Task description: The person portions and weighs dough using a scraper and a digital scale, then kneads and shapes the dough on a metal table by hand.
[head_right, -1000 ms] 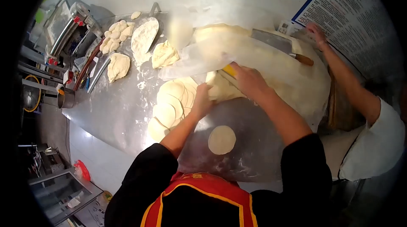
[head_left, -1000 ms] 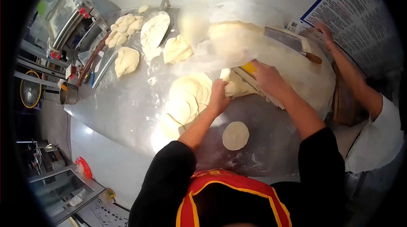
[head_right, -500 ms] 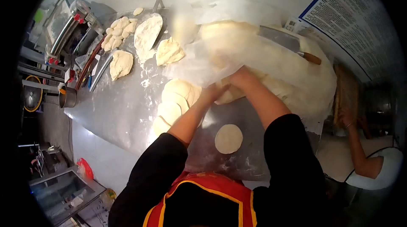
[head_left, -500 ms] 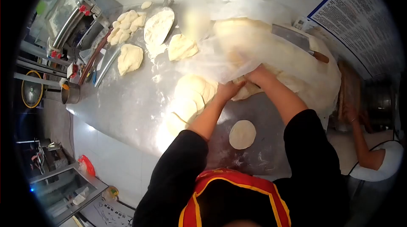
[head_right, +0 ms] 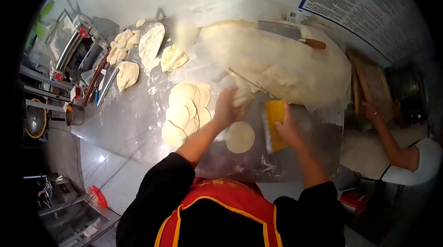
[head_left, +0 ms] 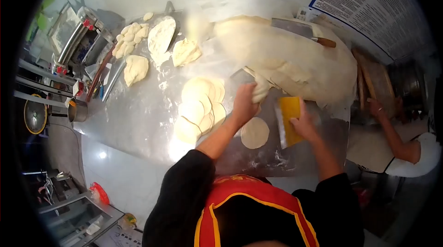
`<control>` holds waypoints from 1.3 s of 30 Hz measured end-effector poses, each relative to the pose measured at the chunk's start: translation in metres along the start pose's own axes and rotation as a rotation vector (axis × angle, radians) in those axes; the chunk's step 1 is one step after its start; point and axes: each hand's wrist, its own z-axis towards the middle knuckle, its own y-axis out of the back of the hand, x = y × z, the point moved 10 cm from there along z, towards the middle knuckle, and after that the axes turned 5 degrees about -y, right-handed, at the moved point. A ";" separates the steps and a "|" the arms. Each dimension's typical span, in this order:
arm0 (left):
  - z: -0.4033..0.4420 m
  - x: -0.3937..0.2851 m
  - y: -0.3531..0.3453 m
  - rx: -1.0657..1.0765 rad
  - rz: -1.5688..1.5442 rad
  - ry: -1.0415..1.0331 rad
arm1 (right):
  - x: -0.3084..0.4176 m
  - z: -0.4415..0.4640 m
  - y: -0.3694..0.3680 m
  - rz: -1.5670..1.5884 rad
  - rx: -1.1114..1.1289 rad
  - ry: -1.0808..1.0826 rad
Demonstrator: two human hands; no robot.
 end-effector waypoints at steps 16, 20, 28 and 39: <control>-0.079 -0.139 0.045 0.329 -1.530 0.938 | -0.009 -0.259 0.006 0.987 -0.563 0.192; -0.183 -0.175 0.032 0.683 -1.077 0.578 | -0.027 -0.356 -0.052 0.780 -0.827 -0.044; -0.369 -0.276 0.027 1.009 -0.867 0.144 | -0.013 -0.561 -0.115 0.488 -0.989 -0.350; -0.722 -0.408 0.047 1.942 -1.138 1.323 | -0.126 -0.963 -0.253 0.432 -1.832 -0.454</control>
